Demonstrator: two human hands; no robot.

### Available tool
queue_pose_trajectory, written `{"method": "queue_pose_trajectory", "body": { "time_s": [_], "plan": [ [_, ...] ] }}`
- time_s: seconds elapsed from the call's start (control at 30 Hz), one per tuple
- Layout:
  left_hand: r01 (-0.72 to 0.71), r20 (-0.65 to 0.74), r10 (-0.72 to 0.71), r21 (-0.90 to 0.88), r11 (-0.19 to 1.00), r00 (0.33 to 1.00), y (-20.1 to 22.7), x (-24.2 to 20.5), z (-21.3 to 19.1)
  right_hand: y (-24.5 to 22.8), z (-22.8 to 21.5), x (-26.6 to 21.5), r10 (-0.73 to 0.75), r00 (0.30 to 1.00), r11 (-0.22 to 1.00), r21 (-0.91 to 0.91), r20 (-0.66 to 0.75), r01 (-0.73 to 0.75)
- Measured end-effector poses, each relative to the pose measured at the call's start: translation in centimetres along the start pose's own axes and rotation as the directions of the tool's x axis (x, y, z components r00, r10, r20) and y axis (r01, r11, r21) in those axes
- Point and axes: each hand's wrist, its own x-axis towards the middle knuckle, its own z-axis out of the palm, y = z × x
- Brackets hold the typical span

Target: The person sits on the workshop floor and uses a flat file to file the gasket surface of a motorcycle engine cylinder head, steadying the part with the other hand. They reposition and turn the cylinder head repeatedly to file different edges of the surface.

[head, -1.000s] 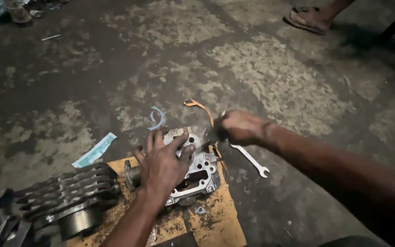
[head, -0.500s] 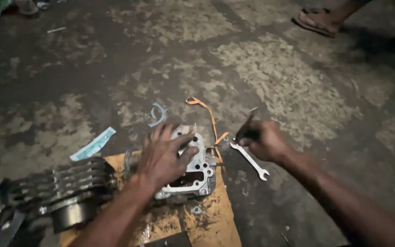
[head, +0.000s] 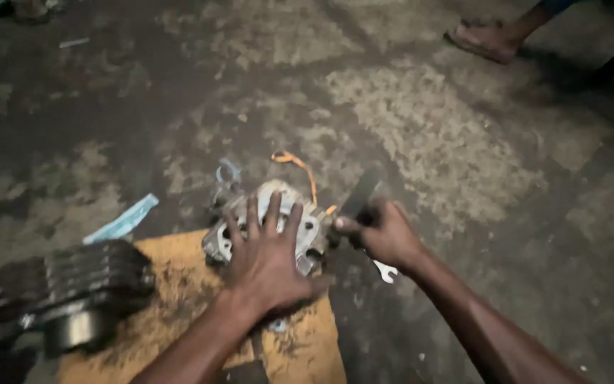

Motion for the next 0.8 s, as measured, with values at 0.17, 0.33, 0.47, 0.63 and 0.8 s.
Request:
{"method": "queue_pose_trajectory", "body": {
  "time_s": [0.17,0.33,0.47,0.63,0.8],
  "plan": [
    [-0.220,0.026,0.219,0.039,0.975,0.975,-3.2,1.9,-0.7,2.2,3.6,0.2,-0.221,0.973,0.966,0.149,0.069,0.209],
    [-0.390,0.183,0.380,0.019,0.921,0.907,-6.6,1.9,-1.5,-1.7,5.4,-3.6,-0.184,0.983,0.967,0.181,0.019,0.178],
    [-0.414,-0.052,0.412,-0.034,0.910,0.910,-7.0,2.0,1.1,-2.4,7.1,-4.2,-0.095,0.992,0.986,0.132,-0.078,0.105],
    [-0.347,-0.138,0.338,-0.049,0.937,0.931,-7.9,2.1,1.7,-4.3,8.0,-3.8,-0.144,0.978,0.990,-0.012,-0.151,0.144],
    [-0.346,-0.160,0.332,-0.064,0.936,0.929,-7.5,2.3,1.8,-5.6,6.6,-4.3,-0.128,0.989,0.967,-0.214,0.072,0.141]
  ]
}}
